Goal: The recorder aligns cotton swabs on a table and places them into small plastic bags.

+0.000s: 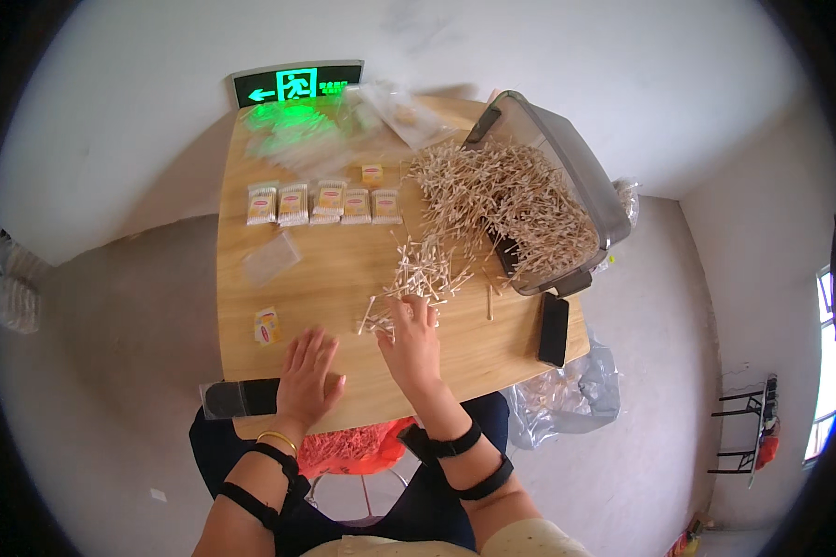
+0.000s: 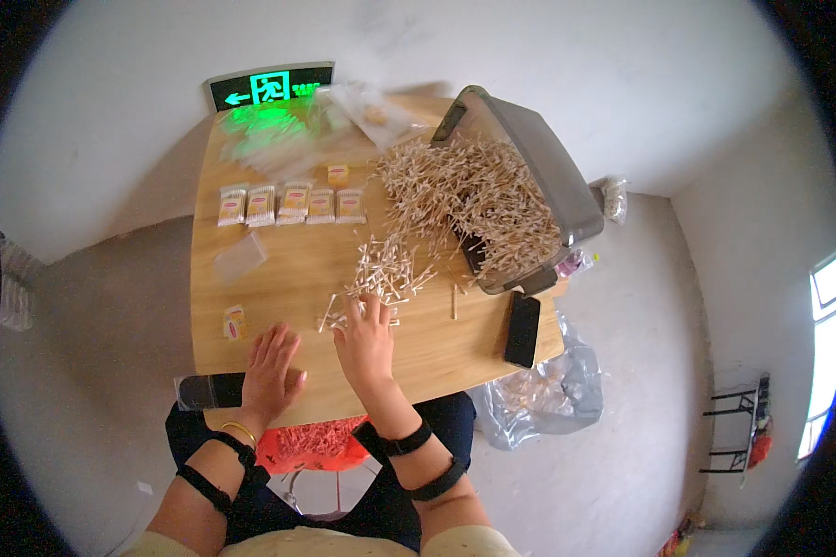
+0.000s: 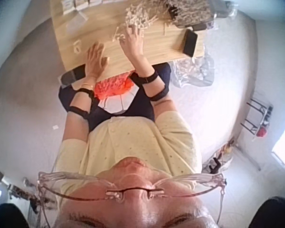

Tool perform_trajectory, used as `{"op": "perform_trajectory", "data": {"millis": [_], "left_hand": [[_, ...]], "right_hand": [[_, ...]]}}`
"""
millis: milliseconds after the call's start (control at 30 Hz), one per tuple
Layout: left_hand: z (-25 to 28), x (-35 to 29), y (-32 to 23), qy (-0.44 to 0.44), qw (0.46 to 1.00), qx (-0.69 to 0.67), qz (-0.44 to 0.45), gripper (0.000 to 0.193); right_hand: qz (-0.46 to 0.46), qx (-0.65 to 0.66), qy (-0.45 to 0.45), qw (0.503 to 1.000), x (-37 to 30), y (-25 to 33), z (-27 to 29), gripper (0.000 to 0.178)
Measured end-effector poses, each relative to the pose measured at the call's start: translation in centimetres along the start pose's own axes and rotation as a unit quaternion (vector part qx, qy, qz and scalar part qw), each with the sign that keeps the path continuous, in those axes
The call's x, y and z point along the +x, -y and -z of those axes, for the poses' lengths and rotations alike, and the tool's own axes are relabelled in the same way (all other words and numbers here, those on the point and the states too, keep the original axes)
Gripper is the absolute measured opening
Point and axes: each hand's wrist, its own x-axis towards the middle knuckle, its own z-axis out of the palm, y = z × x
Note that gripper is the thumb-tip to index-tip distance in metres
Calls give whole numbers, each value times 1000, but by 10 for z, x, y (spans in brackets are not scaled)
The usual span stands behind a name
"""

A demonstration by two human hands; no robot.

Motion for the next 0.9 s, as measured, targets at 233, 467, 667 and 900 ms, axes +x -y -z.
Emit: {"op": "perform_trajectory", "data": {"millis": [233, 467, 667, 900], "left_hand": [[4, -1, -1, 2, 1000, 19, 8, 67], [5, 1, 1, -10, 999, -30, 3, 75], [8, 6, -10, -81, 992, -98, 16, 89], [-15, 74, -55, -61, 992, -65, -90, 92]], "right_hand": [[-14, 41, 5, 999, -21, -62, 22, 37], [-48, 101, 51, 992, -51, -51, -14, 47], [-53, 112, -13, 992, -45, -67, -10, 49], [54, 36, 1, 998, -23, -65, 0, 62]]}}
